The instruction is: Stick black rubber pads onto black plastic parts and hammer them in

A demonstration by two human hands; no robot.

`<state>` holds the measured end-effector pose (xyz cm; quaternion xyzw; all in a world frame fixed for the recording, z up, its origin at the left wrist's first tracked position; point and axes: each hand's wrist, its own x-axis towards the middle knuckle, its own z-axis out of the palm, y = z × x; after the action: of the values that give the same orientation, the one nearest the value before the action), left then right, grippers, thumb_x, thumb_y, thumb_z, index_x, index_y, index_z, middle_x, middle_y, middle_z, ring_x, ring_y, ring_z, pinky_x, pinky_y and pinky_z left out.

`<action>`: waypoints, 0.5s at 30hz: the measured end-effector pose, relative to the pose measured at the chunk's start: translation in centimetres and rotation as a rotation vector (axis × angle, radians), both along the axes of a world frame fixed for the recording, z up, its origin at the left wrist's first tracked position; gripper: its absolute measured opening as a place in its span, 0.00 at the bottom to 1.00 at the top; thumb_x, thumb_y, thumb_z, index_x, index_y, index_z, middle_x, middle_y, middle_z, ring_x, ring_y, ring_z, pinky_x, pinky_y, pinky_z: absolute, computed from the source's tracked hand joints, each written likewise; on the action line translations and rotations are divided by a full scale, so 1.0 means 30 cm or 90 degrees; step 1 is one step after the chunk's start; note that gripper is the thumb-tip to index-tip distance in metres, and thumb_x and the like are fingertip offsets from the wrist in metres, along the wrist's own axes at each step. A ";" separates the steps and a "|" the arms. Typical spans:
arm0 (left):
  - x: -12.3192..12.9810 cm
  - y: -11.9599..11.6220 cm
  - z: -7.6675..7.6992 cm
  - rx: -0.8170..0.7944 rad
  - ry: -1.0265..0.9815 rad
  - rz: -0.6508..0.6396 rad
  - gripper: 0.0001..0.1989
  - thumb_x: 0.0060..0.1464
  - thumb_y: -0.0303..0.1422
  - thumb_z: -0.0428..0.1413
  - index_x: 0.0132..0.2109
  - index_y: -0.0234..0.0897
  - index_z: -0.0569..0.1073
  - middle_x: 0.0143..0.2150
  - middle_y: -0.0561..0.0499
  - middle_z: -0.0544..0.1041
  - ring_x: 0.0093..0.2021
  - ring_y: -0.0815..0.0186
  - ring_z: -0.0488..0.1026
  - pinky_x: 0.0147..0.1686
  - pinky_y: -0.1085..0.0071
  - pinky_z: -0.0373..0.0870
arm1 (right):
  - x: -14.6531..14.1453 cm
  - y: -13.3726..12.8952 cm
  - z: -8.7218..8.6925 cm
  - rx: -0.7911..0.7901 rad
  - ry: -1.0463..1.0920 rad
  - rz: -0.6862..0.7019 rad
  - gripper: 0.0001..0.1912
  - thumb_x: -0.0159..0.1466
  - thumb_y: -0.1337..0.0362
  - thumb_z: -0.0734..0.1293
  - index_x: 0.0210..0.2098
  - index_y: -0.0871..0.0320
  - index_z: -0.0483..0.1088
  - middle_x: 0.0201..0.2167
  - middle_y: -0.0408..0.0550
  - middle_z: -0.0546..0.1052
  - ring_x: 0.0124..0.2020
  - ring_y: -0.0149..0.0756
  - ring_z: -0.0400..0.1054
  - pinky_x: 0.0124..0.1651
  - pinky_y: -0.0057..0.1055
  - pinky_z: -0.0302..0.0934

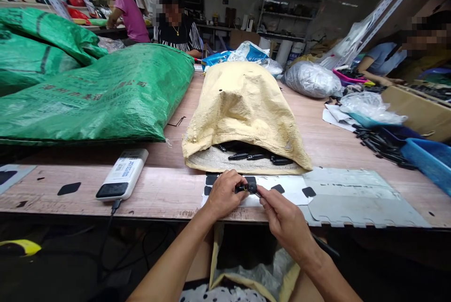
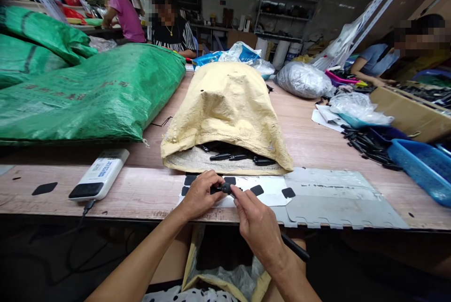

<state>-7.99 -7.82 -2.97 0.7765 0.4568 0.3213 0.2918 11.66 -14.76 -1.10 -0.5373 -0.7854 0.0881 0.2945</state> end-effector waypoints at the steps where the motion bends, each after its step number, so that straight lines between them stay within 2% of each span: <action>1: 0.000 -0.001 0.000 0.002 0.001 0.002 0.06 0.51 0.28 0.63 0.37 0.40 0.75 0.37 0.52 0.74 0.42 0.62 0.69 0.42 0.67 0.63 | 0.004 0.007 0.002 -0.005 -0.002 0.000 0.22 0.71 0.66 0.57 0.63 0.49 0.65 0.45 0.47 0.78 0.42 0.36 0.75 0.44 0.31 0.71; 5: 0.003 -0.003 -0.003 0.009 0.010 0.006 0.08 0.49 0.28 0.63 0.38 0.40 0.73 0.37 0.53 0.73 0.41 0.62 0.68 0.41 0.67 0.63 | 0.049 0.057 0.020 0.045 0.033 -0.030 0.19 0.71 0.64 0.59 0.59 0.51 0.68 0.48 0.48 0.78 0.48 0.38 0.73 0.50 0.33 0.68; 7: 0.005 -0.004 -0.005 0.015 0.014 0.007 0.09 0.49 0.27 0.63 0.38 0.39 0.73 0.37 0.53 0.73 0.41 0.62 0.68 0.41 0.67 0.63 | 0.086 0.094 0.016 0.051 0.002 -0.066 0.16 0.71 0.62 0.60 0.56 0.51 0.70 0.48 0.47 0.78 0.48 0.38 0.73 0.49 0.33 0.67; 10: 0.006 -0.004 -0.004 0.020 0.019 0.009 0.10 0.48 0.27 0.62 0.39 0.40 0.73 0.37 0.53 0.73 0.41 0.62 0.68 0.42 0.66 0.64 | 0.146 0.152 -0.023 0.068 -0.092 -0.104 0.14 0.71 0.62 0.59 0.53 0.52 0.72 0.46 0.47 0.78 0.46 0.39 0.72 0.48 0.34 0.65; 15: 0.006 -0.002 0.001 0.012 0.033 0.009 0.13 0.47 0.29 0.64 0.42 0.40 0.75 0.38 0.52 0.74 0.42 0.61 0.69 0.43 0.66 0.65 | 0.201 0.211 -0.104 0.136 -0.161 -0.090 0.14 0.70 0.65 0.60 0.50 0.54 0.73 0.45 0.50 0.77 0.46 0.42 0.68 0.49 0.39 0.61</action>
<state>-7.82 -7.88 -2.94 0.7841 0.4666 0.3076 0.2699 17.69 -8.44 -4.23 -0.5638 -0.7811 -0.0853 0.2544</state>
